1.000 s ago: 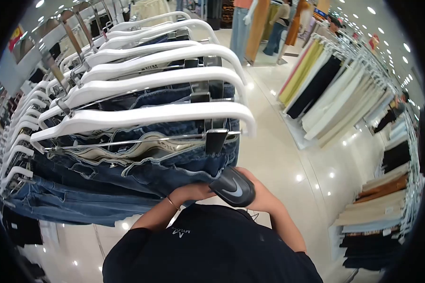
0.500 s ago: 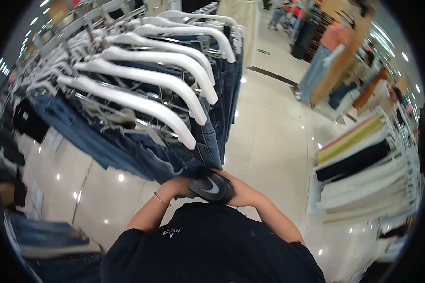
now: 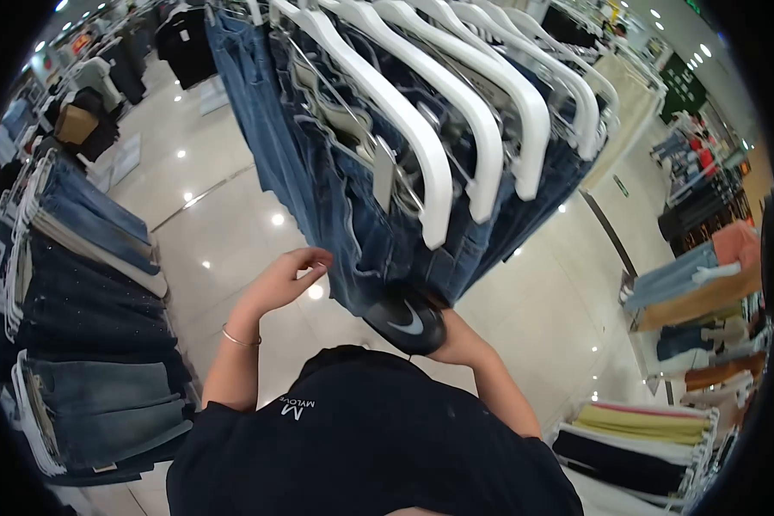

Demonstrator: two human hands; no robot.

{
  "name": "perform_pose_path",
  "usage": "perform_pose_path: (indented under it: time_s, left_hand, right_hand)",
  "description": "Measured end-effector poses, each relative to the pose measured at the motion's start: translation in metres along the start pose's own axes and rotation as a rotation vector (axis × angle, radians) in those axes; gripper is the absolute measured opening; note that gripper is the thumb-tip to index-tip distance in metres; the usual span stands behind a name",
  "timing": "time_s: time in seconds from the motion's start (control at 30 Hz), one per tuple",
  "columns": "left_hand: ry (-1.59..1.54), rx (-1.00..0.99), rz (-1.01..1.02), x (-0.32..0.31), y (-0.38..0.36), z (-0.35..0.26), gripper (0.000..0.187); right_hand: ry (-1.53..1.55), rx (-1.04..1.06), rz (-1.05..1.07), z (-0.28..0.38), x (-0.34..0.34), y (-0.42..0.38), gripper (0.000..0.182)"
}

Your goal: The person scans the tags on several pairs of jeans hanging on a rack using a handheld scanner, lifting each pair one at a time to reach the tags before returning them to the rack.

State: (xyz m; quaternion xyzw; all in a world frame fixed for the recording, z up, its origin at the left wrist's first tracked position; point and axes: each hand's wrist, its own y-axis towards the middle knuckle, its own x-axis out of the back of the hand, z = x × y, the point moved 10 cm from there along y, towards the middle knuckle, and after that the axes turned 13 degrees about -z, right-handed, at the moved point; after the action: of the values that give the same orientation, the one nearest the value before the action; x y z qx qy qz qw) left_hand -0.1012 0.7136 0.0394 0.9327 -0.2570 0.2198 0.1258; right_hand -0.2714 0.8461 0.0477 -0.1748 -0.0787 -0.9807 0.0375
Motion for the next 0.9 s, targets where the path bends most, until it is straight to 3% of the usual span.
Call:
perform_pose_path:
  time_s: [0.13, 0.23, 0.33, 0.37, 0.6, 0.77, 0.9]
  left_hand:
    - [-0.193, -0.026, -0.235, 0.053, 0.018, -0.031, 0.021]
    - [-0.363, -0.138, -0.367, 0.083, 0.041, -0.071, 0.021]
    - [-0.449, -0.244, -0.448, 0.097, 0.06, -0.123, 0.023]
    - [-0.465, -0.276, -0.468, 0.099, 0.065, -0.14, 0.024]
    - [-0.339, -0.127, -0.542, 0.091, 0.085, -0.184, 0.034]
    - [-0.267, 0.032, -0.589, 0.097, 0.105, -0.168, 0.055]
    - [-0.153, 0.089, -0.602, 0.099, 0.107, -0.167, 0.063]
  right_hand:
    - [-0.042, -0.031, 0.065, -0.016, 0.003, 0.008, 0.072]
    - [-0.089, 0.011, 0.157, -0.015, 0.001, 0.013, 0.073]
    - [-0.025, -0.081, 0.214, -0.024, 0.0, 0.016, 0.075]
    - [-0.022, -0.009, 0.173, -0.031, 0.004, 0.015, 0.074]
    - [-0.007, -0.003, 0.36, -0.039, 0.011, 0.026, 0.068]
    - [-0.018, -0.019, 0.504, -0.049, 0.015, 0.031, 0.061]
    - [0.04, 0.064, 0.489, -0.042, 0.018, 0.035, 0.053]
